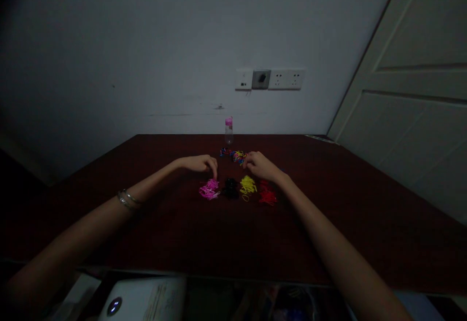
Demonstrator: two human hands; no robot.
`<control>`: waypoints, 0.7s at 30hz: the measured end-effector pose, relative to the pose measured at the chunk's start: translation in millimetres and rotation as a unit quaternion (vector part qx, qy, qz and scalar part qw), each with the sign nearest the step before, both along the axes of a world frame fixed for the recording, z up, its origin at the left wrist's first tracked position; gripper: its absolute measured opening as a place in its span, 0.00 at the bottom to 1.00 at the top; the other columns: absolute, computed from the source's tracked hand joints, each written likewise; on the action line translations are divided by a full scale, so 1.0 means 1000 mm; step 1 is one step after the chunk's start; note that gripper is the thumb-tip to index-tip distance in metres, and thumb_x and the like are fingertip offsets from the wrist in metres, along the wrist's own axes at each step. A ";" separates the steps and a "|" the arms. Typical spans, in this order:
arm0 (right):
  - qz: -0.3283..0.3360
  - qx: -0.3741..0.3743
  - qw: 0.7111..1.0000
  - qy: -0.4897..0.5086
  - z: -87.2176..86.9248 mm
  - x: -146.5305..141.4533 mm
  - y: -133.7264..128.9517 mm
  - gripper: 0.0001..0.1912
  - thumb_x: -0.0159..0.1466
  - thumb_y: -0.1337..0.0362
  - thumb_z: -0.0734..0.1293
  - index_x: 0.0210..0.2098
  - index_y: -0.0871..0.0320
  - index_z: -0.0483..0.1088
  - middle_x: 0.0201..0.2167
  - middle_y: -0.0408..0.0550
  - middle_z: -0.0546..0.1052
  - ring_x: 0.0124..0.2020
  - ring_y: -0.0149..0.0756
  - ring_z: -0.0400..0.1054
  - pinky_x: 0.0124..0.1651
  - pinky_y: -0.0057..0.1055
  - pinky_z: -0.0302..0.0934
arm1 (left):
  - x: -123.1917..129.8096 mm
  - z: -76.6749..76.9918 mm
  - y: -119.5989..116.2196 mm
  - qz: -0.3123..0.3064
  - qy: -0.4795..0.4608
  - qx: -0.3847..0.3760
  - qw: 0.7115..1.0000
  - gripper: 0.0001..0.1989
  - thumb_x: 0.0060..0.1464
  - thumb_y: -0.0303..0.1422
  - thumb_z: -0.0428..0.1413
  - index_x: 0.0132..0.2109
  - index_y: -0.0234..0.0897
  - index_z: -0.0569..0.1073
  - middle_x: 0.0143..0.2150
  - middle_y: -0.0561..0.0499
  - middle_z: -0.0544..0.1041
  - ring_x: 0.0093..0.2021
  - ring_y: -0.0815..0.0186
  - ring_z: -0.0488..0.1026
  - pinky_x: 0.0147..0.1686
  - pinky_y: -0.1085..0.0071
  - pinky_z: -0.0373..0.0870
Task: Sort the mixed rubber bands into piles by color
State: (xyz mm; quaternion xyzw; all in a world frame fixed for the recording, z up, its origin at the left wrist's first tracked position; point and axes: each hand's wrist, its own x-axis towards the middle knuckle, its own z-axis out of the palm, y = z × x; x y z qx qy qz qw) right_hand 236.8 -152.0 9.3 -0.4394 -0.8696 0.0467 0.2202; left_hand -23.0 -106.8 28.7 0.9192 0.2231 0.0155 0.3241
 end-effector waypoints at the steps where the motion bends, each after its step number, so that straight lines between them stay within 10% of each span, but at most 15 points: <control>1: -0.015 0.009 1.000 0.010 0.000 0.003 0.001 0.14 0.53 0.74 0.57 0.26 0.59 0.73 0.30 0.46 0.73 0.35 0.33 0.65 0.41 0.27 0.56 | -0.001 -0.001 0.005 0.039 -0.023 0.013 0.999 0.20 0.36 0.19 0.44 0.31 0.34 0.79 0.31 0.50 0.76 0.33 0.70 0.69 0.37 0.75 0.64; 5: -0.073 0.040 0.996 0.041 -0.004 0.019 0.008 0.13 0.54 0.73 0.57 0.27 0.59 0.73 0.31 0.48 0.73 0.36 0.35 0.65 0.43 0.29 0.56 | -0.005 -0.003 0.018 0.130 -0.063 0.017 0.989 0.16 0.40 0.23 0.47 0.33 0.33 0.78 0.30 0.50 0.76 0.32 0.70 0.69 0.35 0.74 0.64; 10: -0.110 0.038 0.990 0.076 -0.013 0.033 0.015 0.12 0.54 0.72 0.58 0.27 0.59 0.73 0.32 0.49 0.73 0.36 0.35 0.66 0.42 0.29 0.57 | 0.004 0.006 -0.007 0.051 0.072 -0.005 0.996 0.11 0.43 0.33 0.55 0.35 0.35 0.77 0.32 0.49 0.75 0.35 0.67 0.68 0.38 0.72 0.63; 15: -0.116 0.025 0.989 0.089 -0.016 0.036 0.017 0.12 0.55 0.70 0.58 0.28 0.59 0.73 0.33 0.48 0.72 0.35 0.34 0.66 0.41 0.29 0.57 | 0.018 0.012 -0.039 0.086 0.172 0.162 0.968 0.22 0.36 0.47 0.59 0.38 0.39 0.75 0.40 0.47 0.72 0.46 0.58 0.62 0.48 0.62 0.57; 21: -0.122 0.017 0.990 0.070 -0.014 0.033 0.015 0.11 0.55 0.70 0.59 0.29 0.59 0.74 0.33 0.48 0.72 0.34 0.34 0.65 0.40 0.28 0.58 | 0.022 0.008 -0.044 0.091 0.221 0.169 0.956 0.25 0.33 0.48 0.60 0.39 0.39 0.72 0.44 0.45 0.67 0.47 0.54 0.60 0.50 0.56 0.54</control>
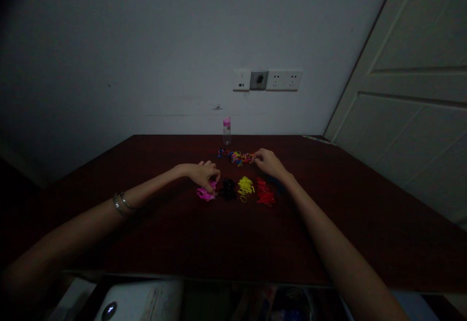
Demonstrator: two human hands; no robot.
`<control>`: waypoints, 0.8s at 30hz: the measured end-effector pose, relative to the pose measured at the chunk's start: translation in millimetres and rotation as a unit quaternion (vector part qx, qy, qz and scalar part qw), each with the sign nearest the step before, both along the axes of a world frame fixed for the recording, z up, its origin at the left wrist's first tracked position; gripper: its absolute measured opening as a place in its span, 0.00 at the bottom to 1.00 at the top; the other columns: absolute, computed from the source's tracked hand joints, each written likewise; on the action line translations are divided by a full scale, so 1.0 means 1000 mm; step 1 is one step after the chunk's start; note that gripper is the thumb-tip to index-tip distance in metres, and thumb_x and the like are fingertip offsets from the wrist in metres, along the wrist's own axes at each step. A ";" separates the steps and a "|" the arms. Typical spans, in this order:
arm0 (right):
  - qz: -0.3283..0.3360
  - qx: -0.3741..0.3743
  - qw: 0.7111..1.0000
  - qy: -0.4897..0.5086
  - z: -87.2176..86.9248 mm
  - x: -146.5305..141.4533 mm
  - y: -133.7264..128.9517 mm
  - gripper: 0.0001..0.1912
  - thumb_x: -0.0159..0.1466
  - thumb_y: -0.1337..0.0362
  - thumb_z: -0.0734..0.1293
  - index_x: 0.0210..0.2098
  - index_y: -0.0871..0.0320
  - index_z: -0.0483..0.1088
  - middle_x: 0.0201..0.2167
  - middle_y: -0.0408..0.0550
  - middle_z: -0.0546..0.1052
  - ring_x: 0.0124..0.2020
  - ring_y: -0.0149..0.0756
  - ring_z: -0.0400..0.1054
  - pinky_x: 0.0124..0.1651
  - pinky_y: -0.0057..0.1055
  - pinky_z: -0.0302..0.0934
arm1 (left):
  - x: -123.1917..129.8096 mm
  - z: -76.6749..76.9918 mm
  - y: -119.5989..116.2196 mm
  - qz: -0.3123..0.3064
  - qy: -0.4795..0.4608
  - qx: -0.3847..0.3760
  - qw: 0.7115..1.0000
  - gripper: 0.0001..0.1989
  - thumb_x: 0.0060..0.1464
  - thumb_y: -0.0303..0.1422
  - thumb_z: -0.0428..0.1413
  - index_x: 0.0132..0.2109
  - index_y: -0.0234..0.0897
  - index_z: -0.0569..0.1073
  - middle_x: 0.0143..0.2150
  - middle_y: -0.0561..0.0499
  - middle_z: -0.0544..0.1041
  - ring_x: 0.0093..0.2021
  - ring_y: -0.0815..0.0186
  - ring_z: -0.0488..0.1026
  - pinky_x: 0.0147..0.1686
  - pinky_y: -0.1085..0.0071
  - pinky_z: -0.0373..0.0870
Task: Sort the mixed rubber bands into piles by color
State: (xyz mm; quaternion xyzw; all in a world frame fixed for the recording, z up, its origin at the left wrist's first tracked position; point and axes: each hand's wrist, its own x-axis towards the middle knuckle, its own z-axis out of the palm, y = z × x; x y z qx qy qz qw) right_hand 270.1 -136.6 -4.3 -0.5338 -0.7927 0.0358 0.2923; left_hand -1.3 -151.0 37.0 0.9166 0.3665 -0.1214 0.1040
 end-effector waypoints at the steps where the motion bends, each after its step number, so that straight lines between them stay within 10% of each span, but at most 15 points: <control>1: -0.002 -0.001 1.000 -0.001 0.000 0.000 0.000 0.11 0.55 0.70 0.59 0.29 0.59 0.74 0.33 0.48 0.72 0.34 0.34 0.65 0.41 0.28 0.58 | 0.000 0.000 0.000 0.003 0.004 -0.002 1.000 0.25 0.32 0.48 0.60 0.39 0.39 0.72 0.44 0.45 0.67 0.48 0.54 0.59 0.50 0.56 0.54; 19: -0.015 -0.014 1.000 -0.007 -0.003 0.005 0.003 0.11 0.55 0.69 0.59 0.29 0.58 0.73 0.34 0.49 0.73 0.34 0.34 0.66 0.41 0.29 0.58 | 0.002 -0.002 0.004 0.022 0.035 0.000 0.999 0.22 0.32 0.41 0.62 0.37 0.38 0.72 0.45 0.43 0.69 0.49 0.51 0.61 0.49 0.55 0.56; 24: -0.018 -0.013 1.000 -0.001 -0.001 0.005 0.002 0.11 0.55 0.69 0.59 0.29 0.58 0.73 0.34 0.49 0.74 0.35 0.35 0.66 0.42 0.30 0.58 | -0.006 -0.008 0.036 -0.003 -0.101 -0.146 0.984 0.20 0.32 0.39 0.62 0.36 0.36 0.73 0.32 0.52 0.72 0.34 0.67 0.67 0.39 0.72 0.62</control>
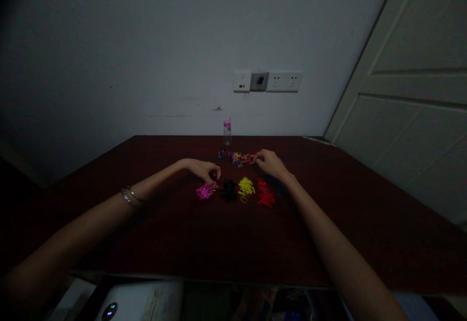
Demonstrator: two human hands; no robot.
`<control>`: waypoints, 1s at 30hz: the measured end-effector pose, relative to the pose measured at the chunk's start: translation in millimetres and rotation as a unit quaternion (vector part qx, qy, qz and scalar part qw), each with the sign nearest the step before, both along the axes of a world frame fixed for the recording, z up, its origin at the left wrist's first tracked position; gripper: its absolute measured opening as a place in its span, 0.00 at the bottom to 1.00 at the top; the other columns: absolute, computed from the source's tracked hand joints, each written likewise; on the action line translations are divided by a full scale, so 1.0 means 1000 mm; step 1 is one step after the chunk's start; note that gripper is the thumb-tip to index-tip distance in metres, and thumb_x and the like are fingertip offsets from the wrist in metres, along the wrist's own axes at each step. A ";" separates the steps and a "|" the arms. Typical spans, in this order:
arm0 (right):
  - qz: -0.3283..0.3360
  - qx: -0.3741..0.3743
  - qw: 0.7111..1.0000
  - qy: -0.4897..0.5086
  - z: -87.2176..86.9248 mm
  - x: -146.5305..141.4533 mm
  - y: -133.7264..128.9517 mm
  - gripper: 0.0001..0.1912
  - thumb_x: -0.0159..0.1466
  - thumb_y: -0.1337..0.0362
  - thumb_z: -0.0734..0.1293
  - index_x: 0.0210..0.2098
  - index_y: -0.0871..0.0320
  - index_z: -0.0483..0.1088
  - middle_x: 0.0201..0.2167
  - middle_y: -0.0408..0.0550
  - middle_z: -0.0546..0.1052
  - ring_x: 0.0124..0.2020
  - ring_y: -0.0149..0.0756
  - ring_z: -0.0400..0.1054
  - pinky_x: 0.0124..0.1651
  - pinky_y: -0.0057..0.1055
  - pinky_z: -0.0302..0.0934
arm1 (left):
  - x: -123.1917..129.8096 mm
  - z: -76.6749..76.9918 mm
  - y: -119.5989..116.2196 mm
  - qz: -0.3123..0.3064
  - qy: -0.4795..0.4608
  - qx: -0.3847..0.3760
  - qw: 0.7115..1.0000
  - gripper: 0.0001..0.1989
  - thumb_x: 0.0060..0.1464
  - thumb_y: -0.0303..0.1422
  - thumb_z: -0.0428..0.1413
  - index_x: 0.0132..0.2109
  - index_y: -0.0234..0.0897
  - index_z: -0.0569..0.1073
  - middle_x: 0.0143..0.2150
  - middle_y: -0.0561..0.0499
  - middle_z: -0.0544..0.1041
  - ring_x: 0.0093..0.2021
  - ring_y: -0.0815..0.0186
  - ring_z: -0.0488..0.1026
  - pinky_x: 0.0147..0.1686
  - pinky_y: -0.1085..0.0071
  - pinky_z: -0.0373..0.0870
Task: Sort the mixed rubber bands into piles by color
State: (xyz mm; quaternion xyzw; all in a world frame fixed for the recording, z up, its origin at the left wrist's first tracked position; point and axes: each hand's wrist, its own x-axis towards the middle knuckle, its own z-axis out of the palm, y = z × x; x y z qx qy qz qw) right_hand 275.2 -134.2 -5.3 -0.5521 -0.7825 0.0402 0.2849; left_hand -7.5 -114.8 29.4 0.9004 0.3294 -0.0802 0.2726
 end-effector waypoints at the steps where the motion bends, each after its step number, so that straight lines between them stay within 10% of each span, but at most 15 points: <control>1: -0.002 0.001 1.000 0.002 0.000 0.000 0.000 0.11 0.55 0.69 0.59 0.29 0.58 0.74 0.34 0.49 0.74 0.35 0.35 0.66 0.42 0.30 0.58 | -0.003 -0.003 0.010 0.013 -0.045 -0.024 0.999 0.20 0.32 0.38 0.62 0.36 0.35 0.73 0.31 0.53 0.72 0.32 0.69 0.67 0.35 0.74 0.62; 10: -0.038 0.001 0.999 0.004 -0.005 0.012 0.005 0.12 0.55 0.68 0.60 0.33 0.58 0.75 0.37 0.49 0.75 0.37 0.35 0.68 0.44 0.28 0.59 | -0.038 -0.046 0.090 0.362 -0.332 0.099 0.865 0.09 0.39 0.29 0.54 0.32 0.31 0.73 0.23 0.53 0.70 0.24 0.71 0.65 0.28 0.75 0.62; 18: -0.030 -0.014 0.999 -0.028 -0.012 0.010 0.008 0.13 0.55 0.70 0.60 0.36 0.57 0.74 0.38 0.48 0.75 0.39 0.34 0.68 0.43 0.26 0.60 | -0.038 -0.070 0.099 0.467 -0.368 0.180 0.784 0.07 0.42 0.29 0.52 0.29 0.32 0.74 0.25 0.51 0.73 0.28 0.69 0.68 0.30 0.75 0.63; 30: 0.011 -0.059 0.996 -0.067 -0.021 0.007 0.037 0.16 0.54 0.72 0.62 0.42 0.59 0.71 0.38 0.50 0.75 0.38 0.34 0.68 0.40 0.25 0.59 | -0.046 -0.079 0.106 0.464 -0.382 0.155 0.784 0.09 0.44 0.30 0.51 0.32 0.32 0.74 0.22 0.53 0.71 0.25 0.70 0.66 0.29 0.76 0.62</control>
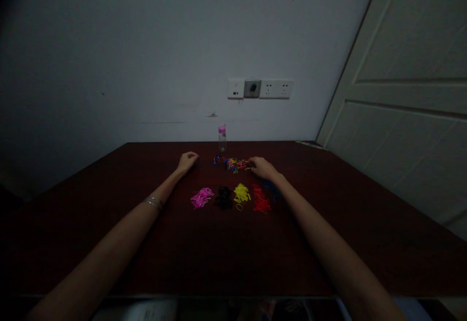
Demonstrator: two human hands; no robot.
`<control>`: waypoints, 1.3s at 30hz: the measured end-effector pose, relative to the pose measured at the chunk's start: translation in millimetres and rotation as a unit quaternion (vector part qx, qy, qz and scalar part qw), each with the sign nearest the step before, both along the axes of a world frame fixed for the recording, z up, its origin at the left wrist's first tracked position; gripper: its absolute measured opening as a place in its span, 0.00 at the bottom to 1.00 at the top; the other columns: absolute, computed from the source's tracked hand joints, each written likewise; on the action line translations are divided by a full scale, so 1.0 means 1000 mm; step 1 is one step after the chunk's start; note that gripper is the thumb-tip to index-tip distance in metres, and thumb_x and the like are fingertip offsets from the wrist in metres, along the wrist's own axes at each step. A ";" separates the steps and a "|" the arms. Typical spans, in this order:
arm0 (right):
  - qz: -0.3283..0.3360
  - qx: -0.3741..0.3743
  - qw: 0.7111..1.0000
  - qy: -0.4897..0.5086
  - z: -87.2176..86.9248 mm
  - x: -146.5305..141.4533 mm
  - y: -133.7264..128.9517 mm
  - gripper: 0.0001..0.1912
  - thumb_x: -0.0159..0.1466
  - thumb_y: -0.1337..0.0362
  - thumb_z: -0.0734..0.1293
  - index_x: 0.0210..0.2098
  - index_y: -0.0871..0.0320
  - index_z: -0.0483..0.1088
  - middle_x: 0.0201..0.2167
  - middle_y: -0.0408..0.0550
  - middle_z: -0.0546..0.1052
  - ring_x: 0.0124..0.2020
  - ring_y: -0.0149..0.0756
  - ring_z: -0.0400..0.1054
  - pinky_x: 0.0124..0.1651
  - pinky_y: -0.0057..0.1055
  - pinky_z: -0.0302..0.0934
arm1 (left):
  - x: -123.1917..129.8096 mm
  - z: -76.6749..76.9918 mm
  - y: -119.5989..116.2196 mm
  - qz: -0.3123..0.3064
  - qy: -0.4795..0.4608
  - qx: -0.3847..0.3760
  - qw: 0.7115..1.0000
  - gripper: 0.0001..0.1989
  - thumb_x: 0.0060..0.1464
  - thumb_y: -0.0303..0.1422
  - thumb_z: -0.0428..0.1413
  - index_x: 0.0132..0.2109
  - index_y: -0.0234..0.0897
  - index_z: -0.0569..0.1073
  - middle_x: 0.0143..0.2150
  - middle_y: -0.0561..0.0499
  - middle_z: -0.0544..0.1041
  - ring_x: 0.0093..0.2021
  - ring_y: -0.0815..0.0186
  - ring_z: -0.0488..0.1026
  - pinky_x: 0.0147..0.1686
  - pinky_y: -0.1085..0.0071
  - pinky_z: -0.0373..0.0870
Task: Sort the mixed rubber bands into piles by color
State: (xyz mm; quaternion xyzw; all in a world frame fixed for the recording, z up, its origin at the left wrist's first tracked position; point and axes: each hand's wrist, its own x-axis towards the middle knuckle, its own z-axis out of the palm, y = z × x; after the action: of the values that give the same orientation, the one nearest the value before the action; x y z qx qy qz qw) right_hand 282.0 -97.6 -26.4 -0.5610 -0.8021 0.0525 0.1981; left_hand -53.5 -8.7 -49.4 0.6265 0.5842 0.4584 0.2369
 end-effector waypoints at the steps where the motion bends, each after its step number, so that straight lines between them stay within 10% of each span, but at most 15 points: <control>1: 0.005 -0.001 1.000 -0.002 -0.001 0.000 0.002 0.16 0.54 0.72 0.63 0.43 0.60 0.71 0.39 0.50 0.75 0.38 0.34 0.68 0.40 0.25 0.59 | 0.000 0.000 0.000 -0.005 0.009 0.003 1.000 0.09 0.44 0.30 0.51 0.32 0.32 0.74 0.22 0.53 0.71 0.25 0.70 0.66 0.29 0.76 0.62; 39: 0.075 -0.003 0.993 0.095 -0.014 0.006 -0.016 0.15 0.55 0.70 0.61 0.41 0.61 0.72 0.32 0.48 0.75 0.31 0.32 0.68 0.37 0.28 0.60 | 0.001 0.001 -0.007 -0.050 0.102 0.019 0.993 0.10 0.45 0.28 0.51 0.33 0.32 0.75 0.25 0.51 0.73 0.28 0.69 0.68 0.30 0.75 0.64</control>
State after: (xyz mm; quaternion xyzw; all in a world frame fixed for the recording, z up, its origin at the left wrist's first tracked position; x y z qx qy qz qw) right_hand 288.4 -113.3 -40.5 -0.4922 -0.8194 0.1226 0.2672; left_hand -52.3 -15.3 -48.2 0.7024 0.5646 0.3911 0.1867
